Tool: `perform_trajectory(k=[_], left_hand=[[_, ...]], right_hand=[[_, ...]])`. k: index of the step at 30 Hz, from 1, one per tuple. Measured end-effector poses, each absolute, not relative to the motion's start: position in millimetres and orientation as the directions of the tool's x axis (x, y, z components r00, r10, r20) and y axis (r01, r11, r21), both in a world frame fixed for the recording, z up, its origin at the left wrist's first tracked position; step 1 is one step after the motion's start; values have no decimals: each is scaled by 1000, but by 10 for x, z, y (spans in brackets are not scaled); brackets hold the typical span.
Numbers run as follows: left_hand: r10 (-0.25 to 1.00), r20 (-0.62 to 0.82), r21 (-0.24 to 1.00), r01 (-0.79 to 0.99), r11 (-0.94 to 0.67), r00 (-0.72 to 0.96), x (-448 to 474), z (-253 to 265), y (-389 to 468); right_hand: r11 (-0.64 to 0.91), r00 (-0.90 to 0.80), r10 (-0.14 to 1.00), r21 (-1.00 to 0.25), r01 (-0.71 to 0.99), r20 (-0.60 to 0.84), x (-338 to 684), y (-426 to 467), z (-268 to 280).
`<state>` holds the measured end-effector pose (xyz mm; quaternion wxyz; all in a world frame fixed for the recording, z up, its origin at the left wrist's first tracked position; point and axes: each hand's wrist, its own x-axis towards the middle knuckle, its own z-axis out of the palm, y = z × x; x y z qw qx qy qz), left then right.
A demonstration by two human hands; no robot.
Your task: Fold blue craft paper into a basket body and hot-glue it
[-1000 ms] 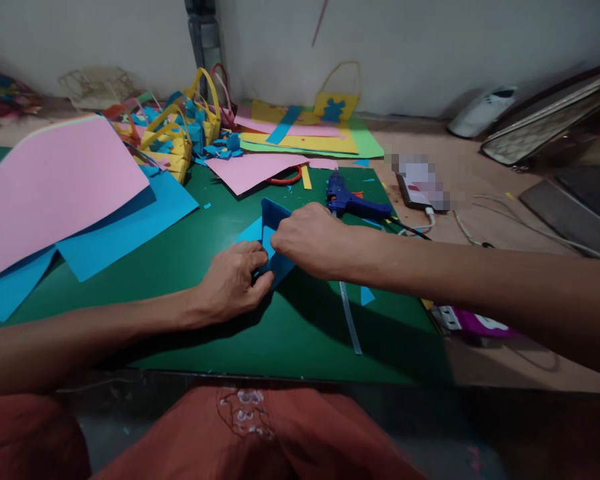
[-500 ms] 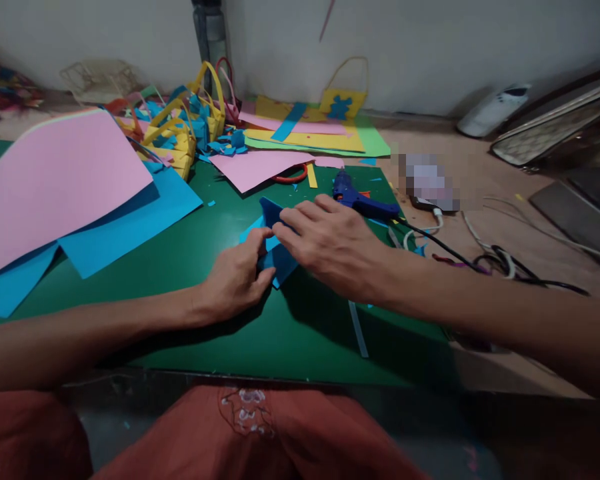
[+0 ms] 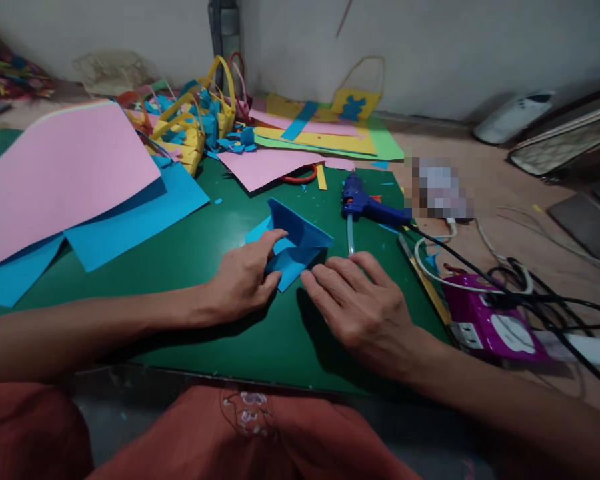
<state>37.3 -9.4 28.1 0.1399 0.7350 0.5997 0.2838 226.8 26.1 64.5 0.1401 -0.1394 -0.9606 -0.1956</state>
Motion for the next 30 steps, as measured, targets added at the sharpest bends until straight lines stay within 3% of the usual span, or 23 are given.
perform_trajectory(k=[6, 12, 20, 30], left_hand=[[963, 238, 548, 801, -239, 125, 380, 270, -91], [962, 228, 565, 783, -259, 154, 375, 259, -98], [943, 278, 534, 787, -308, 180, 354, 256, -97], [835, 483, 512, 689, -513, 263, 213, 299, -45]], right_hand=[[853, -916, 340, 341, 395, 210, 2285, 284, 490], [837, -911, 374, 361, 411, 171, 2266, 299, 477], [944, -952, 181, 226, 239, 249, 2201, 318, 428], [905, -988, -40, 424, 28, 150, 2064, 416, 523]])
